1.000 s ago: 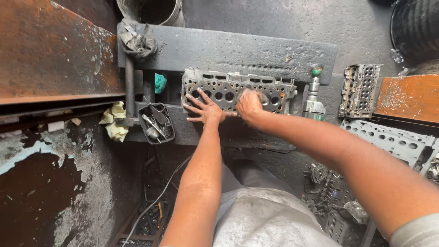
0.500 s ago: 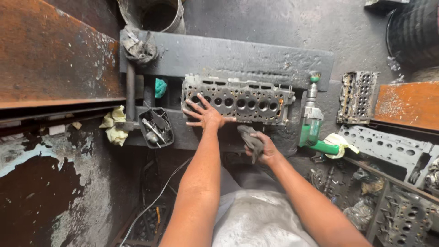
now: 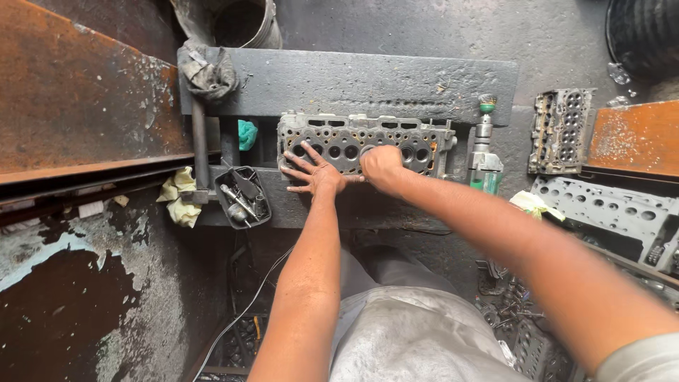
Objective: The person cleans an engine cylinder head by using a drill with a wire-brush attachment to scrub surfaces and ports, then wipes the component with a dark cloth.
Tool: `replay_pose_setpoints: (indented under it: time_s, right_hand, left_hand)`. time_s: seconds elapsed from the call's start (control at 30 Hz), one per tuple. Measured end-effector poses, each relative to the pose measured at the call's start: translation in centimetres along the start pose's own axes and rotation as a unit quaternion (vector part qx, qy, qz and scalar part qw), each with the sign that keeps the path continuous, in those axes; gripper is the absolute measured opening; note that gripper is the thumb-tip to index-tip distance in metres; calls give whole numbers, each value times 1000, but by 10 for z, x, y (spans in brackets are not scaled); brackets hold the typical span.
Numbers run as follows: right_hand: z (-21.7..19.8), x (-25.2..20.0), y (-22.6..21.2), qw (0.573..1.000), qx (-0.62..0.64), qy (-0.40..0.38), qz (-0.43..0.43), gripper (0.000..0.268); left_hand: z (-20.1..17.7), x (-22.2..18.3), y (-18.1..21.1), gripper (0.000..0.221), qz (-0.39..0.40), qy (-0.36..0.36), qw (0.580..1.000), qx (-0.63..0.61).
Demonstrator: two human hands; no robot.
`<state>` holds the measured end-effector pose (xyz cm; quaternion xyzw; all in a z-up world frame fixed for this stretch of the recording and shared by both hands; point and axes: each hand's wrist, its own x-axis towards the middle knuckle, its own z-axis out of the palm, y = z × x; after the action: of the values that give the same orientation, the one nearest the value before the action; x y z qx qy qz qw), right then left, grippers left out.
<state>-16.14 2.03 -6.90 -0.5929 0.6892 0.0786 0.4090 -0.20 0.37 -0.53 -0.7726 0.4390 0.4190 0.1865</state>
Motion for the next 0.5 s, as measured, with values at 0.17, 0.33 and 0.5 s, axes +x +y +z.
replay_pose_setpoints:
  time_s: [0.17, 0.33, 0.5]
  right_hand:
    - [-10, -18, -9, 995, -91, 11, -28, 25]
    - [-11, 20, -28, 952, 203, 9, 230, 36]
    - [45, -36, 39, 496, 858, -61, 119, 12]
  left_hand:
    - [-7, 1, 4, 177, -9, -13, 1000, 12]
    - [-2, 4, 3, 174, -5, 8, 1000, 16]
    - [-12, -7, 4, 177, -14, -15, 1000, 21]
